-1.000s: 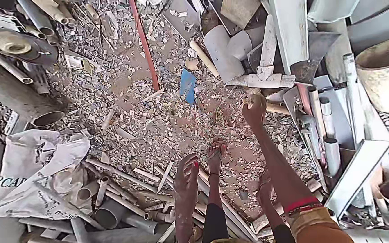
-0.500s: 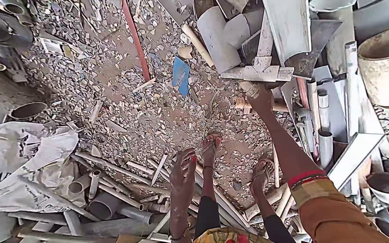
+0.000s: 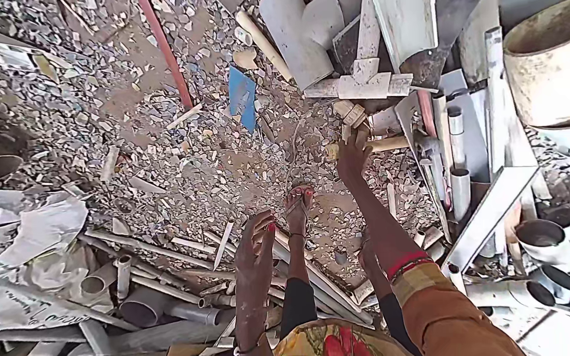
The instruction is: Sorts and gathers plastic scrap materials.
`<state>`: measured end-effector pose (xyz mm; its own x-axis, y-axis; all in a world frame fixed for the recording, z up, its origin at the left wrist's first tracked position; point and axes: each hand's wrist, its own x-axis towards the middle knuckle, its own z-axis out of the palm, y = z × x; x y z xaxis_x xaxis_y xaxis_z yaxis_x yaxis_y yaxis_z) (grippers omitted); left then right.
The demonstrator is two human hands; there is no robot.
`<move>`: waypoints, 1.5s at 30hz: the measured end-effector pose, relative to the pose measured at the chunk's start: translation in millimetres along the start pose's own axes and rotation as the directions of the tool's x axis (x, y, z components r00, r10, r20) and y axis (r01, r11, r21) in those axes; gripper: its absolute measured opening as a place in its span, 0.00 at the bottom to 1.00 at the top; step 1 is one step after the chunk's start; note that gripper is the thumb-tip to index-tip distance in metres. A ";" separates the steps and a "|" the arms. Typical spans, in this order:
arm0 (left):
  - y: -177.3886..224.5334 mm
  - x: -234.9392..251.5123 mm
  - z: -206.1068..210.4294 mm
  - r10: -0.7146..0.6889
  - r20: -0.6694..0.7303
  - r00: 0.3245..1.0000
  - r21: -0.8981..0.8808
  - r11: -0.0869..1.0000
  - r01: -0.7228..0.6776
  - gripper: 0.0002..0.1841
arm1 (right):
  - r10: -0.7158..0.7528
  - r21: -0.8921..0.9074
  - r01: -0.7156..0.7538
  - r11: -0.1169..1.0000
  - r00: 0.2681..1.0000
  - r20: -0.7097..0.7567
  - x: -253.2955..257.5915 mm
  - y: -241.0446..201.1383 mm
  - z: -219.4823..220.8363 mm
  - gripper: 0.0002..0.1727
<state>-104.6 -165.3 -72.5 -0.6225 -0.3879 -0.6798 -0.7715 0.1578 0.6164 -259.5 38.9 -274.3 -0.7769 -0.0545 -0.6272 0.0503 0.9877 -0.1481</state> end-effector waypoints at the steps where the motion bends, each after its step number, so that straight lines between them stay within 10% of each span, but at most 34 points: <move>1: -1.5 -0.3 0.2 -0.004 0.008 1.000 0.002 1.000 0.004 0.22 | -0.055 0.037 0.054 0.998 0.998 0.019 -6.9 -10.7 -12.4 0.27; 7: 15.5 -14.4 9.2 -0.164 -0.005 0.986 -0.053 0.985 0.164 0.39 | -0.582 0.236 0.561 0.793 0.813 0.025 -140.6 -117.3 -96.7 0.24; 10: 20.8 -22.5 8.8 -0.197 -0.132 0.971 -0.143 0.973 0.178 0.30 | -0.644 0.271 0.640 0.720 0.761 -0.086 -177.6 -131.0 -108.2 0.27; 13: 16.1 -12.1 -0.2 -0.109 -0.128 0.986 -0.461 0.887 0.039 0.41 | -0.536 0.704 0.331 0.628 0.840 0.083 -169.8 -99.5 -105.9 0.31; 15: 10.9 -10.6 -4.8 0.059 -0.045 0.997 -0.501 0.862 -0.073 0.34 | -0.337 0.906 -0.144 0.399 0.895 0.291 -172.7 -83.5 -98.5 0.29; 17: 4.1 -16.5 -6.9 0.221 0.136 0.966 -0.491 0.862 -0.128 0.22 | -0.155 0.769 -0.619 0.159 0.754 0.639 -181.1 -82.7 -104.0 0.34; 19: 5.1 -18.5 -7.7 0.231 0.187 0.955 -0.499 0.860 -0.111 0.12 | -0.062 0.719 -0.695 0.013 0.717 0.695 -185.6 -102.3 -102.2 0.24; 21: 9.8 -11.4 -19.1 0.135 -0.124 0.983 -0.506 0.844 -0.179 0.13 | -0.067 0.751 -0.656 -0.075 0.754 0.653 -182.9 -142.4 -93.6 0.12; 24: 24.5 -6.0 -41.7 -0.163 -0.557 0.815 -0.550 0.807 -0.215 0.22 | -0.166 0.813 -0.583 -0.012 0.803 0.573 -172.1 -225.7 -103.0 0.11; 28: 37.3 -8.7 -46.4 -0.375 -0.531 0.759 -0.691 0.710 -0.133 0.21 | -0.666 0.923 -0.374 -0.089 0.711 0.224 -156.3 -359.8 -205.9 0.38; 31: 38.4 -14.3 -34.1 -0.340 -0.513 0.789 -0.643 0.761 -0.090 0.17 | -0.787 0.992 0.122 -0.030 0.609 -0.098 -168.9 -394.5 -263.9 0.34; 36: 41.8 -22.5 -19.5 -0.313 -0.465 0.828 -0.565 0.825 -0.005 0.19 | -0.836 0.942 0.335 -0.035 0.507 -0.211 -178.7 -285.7 -202.3 0.18; 40: 21.6 -15.1 8.3 -0.245 -0.386 0.889 -0.350 0.931 0.104 0.18 | -0.472 0.808 -0.067 0.585 0.782 0.407 -159.3 -113.0 -87.8 0.21; 45: -6.5 -21.1 61.1 -0.128 -0.098 0.987 -0.131 0.985 0.114 0.21 | -0.098 0.437 -0.153 0.886 0.861 0.500 -178.1 108.4 -69.2 0.25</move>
<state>-94.5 -102.7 -86.4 -0.5029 -0.4922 -0.7105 -0.8136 -0.0078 0.5814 -159.1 165.8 -125.7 -0.3602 -0.2170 -0.9073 0.4379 0.8194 -0.3698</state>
